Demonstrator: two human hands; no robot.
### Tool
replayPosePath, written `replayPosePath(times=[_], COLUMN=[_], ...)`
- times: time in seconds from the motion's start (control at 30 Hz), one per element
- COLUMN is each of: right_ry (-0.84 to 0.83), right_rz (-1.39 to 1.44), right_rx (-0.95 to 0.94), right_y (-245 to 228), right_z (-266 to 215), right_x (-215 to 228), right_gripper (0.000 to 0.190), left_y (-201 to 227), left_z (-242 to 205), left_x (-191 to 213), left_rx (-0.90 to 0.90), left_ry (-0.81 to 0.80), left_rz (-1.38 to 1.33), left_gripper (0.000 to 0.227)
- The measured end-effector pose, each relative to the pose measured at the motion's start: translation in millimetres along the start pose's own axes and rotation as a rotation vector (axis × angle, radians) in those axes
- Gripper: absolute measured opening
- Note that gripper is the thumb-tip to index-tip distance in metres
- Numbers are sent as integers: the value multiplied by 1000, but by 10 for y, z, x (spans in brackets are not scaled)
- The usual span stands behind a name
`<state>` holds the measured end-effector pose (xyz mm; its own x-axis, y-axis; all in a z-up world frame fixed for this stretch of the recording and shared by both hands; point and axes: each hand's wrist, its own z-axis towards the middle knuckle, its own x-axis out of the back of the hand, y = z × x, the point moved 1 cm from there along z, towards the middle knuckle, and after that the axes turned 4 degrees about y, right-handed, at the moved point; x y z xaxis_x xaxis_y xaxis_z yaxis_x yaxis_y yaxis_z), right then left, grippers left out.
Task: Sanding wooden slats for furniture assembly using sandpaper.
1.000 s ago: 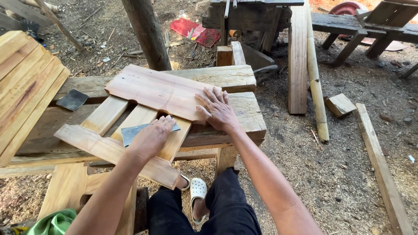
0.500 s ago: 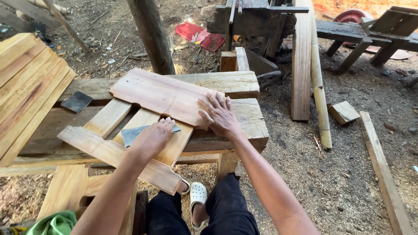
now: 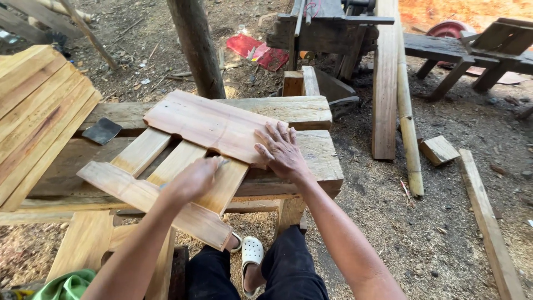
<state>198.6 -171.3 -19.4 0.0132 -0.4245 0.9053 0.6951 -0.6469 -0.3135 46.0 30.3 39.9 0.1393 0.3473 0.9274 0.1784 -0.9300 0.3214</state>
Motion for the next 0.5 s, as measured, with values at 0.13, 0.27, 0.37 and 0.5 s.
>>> replayPosePath(times=[0.13,0.27,0.37,0.5], right_ry=[-40,-13,-21,2], right_rz=[26,8,6,-10], right_rx=[-5,2,3,2], right_y=[-23,50,31,-9], right_z=[-19,33,6,-19], right_x=[-18,-78,-93,-31], right_gripper=[61,62,62,62], left_y=[-91,-55,-180,-34], left_z=[188,-258,-435,-270], left_x=[99,246,182,154], left_rx=[175,199,180,287], left_ry=[-160,-279,-265,-226], left_rz=[-195,-43,86,-98], left_gripper=[24,25,16,15])
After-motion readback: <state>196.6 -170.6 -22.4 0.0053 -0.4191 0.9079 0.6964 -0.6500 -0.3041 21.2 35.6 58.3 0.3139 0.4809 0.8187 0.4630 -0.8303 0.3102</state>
